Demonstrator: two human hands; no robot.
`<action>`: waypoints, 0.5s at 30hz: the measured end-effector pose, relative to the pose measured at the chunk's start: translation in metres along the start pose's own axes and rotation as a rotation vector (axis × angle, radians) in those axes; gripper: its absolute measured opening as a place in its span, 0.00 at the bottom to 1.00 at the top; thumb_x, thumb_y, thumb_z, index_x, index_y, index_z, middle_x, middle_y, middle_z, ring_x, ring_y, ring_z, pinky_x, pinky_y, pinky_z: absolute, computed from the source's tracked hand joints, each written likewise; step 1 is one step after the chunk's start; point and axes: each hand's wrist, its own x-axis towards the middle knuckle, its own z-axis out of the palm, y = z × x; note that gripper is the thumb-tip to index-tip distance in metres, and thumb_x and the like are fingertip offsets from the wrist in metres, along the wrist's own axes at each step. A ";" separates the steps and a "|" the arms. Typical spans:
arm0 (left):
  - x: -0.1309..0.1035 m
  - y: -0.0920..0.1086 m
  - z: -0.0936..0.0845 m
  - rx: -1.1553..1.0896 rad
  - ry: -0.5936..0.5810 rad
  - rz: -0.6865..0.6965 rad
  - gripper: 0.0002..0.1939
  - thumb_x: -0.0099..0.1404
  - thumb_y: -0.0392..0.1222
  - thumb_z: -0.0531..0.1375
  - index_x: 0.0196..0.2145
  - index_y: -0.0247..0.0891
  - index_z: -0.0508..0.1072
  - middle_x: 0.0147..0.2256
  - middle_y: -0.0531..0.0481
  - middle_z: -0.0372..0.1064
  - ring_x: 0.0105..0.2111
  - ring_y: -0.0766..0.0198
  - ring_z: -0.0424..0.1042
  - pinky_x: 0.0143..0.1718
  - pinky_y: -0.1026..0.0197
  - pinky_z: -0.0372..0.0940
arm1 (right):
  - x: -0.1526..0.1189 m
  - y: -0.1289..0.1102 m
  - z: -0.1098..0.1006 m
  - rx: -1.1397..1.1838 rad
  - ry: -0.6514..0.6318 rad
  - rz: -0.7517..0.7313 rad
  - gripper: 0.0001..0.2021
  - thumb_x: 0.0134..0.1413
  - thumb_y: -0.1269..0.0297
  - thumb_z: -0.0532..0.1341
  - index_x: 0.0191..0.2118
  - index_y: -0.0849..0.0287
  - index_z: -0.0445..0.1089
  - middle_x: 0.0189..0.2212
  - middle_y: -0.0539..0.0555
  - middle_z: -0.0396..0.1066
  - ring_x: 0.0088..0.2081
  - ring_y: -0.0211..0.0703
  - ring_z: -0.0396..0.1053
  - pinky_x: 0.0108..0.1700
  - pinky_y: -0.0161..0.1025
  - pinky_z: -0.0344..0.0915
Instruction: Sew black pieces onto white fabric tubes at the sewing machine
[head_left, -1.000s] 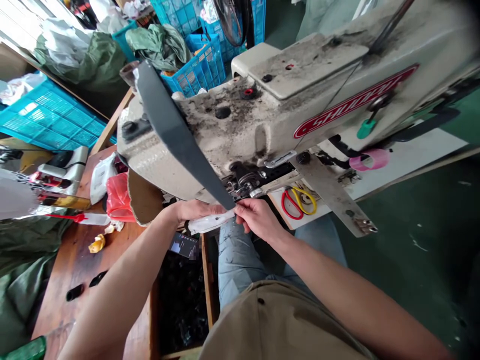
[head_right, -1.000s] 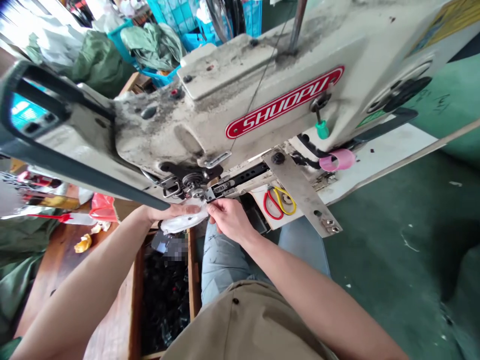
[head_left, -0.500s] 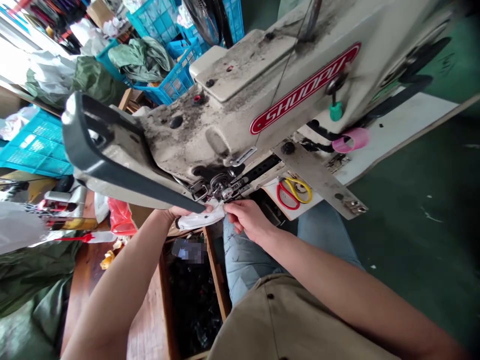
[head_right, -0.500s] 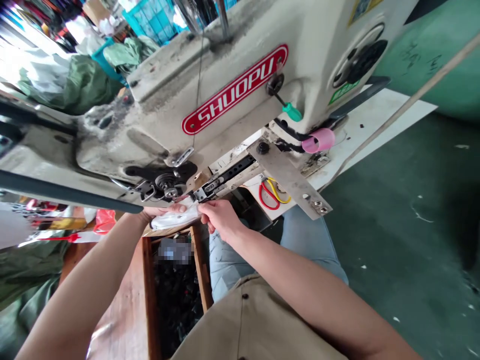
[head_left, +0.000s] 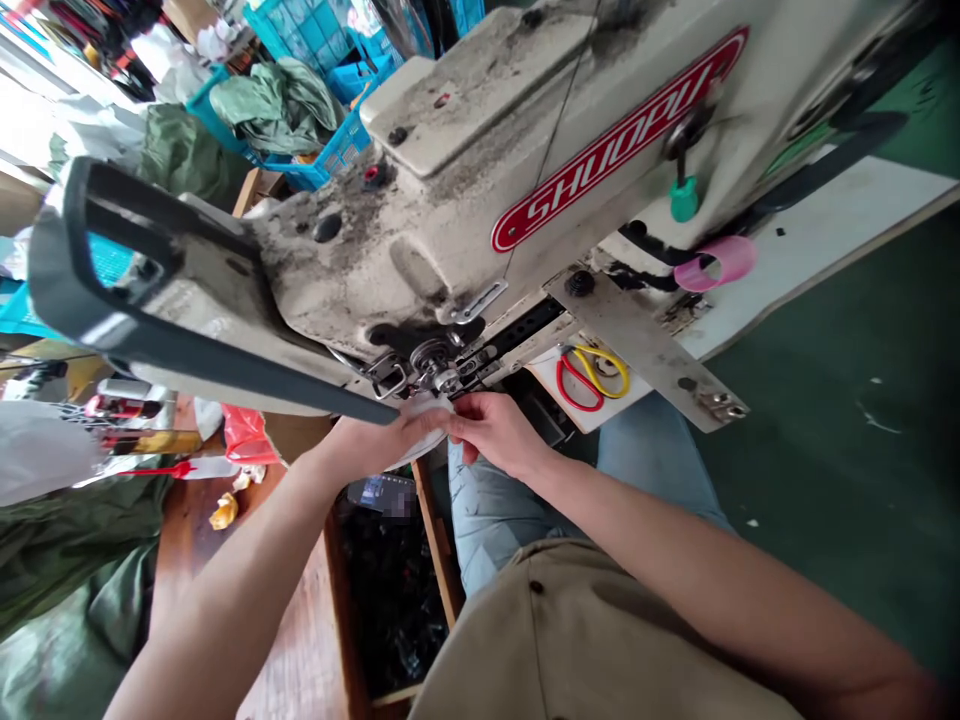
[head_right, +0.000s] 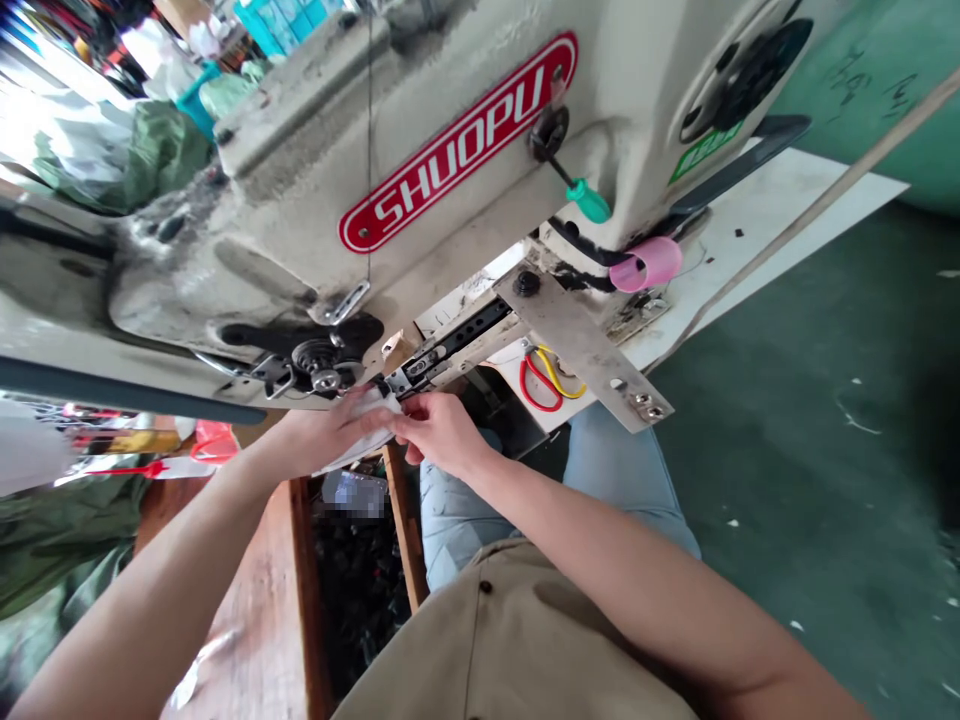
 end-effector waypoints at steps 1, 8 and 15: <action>0.000 -0.002 0.003 0.011 0.022 0.013 0.30 0.69 0.65 0.51 0.49 0.37 0.76 0.51 0.38 0.74 0.54 0.44 0.71 0.60 0.44 0.64 | 0.000 -0.002 0.001 -0.021 0.003 0.007 0.15 0.49 0.53 0.69 0.28 0.60 0.70 0.21 0.46 0.70 0.15 0.32 0.65 0.16 0.28 0.58; 0.010 -0.027 0.018 -0.056 0.003 0.027 0.29 0.67 0.65 0.54 0.51 0.38 0.73 0.44 0.41 0.78 0.46 0.49 0.75 0.55 0.49 0.68 | -0.005 -0.004 0.001 -0.240 0.080 -0.038 0.10 0.57 0.57 0.64 0.32 0.59 0.73 0.22 0.47 0.71 0.16 0.34 0.66 0.16 0.29 0.58; 0.004 -0.007 0.014 -0.089 -0.044 0.082 0.26 0.72 0.59 0.48 0.44 0.35 0.74 0.38 0.42 0.76 0.38 0.55 0.75 0.45 0.55 0.71 | -0.006 -0.005 -0.005 -0.401 0.087 -0.137 0.12 0.60 0.57 0.60 0.32 0.60 0.75 0.22 0.48 0.73 0.16 0.32 0.63 0.20 0.30 0.59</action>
